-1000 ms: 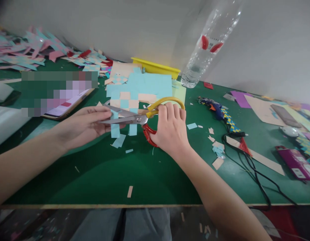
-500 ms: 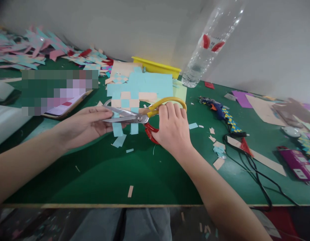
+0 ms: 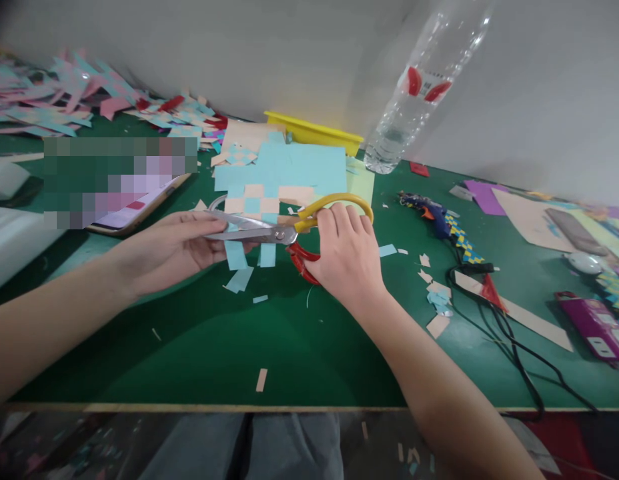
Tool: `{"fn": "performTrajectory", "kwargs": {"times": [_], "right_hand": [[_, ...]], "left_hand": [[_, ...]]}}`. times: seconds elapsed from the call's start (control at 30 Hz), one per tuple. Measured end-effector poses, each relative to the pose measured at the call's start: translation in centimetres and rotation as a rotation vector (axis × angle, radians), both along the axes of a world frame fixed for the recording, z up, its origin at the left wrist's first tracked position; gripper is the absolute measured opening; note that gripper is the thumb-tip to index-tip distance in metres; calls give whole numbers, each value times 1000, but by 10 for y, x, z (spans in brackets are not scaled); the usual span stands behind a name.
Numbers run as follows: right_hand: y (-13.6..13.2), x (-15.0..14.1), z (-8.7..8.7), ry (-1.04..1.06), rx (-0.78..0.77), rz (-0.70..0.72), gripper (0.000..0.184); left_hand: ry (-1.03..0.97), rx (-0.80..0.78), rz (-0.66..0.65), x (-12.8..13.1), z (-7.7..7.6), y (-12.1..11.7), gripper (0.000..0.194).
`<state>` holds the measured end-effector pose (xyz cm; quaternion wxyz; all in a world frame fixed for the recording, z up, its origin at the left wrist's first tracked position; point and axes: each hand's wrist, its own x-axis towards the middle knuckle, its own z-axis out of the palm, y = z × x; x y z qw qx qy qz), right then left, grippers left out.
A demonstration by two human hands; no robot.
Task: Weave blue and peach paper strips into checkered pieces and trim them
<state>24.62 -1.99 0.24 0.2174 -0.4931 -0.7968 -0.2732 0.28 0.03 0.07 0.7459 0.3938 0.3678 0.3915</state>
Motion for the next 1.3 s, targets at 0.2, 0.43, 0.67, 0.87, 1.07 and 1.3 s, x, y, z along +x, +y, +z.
{"fn": "performTrajectory", "kwargs": {"times": [0.2,0.43,0.67,0.87,1.07,1.3], "right_hand": [[0,1,-1,31,-26,6,30],[2,2,-2,74,-45,42,26],[3,5,-3,111,-55,53,22],[1,2,-2,235,-157,74,34],[3,3,-3,315,-182,-23,50],[7,6,-3,355,-121,-86,52]], "left_hand": [[10,-11,12,-1,0,0,17],[18,-25,22,1,4,-2,15],[-49,5,-37,0,0,0,18],[-23,-22,22,1,0,2,15],[-3,86,2,-4,-6,5,8],[180,230,31,-3,-4,1,19]]}}
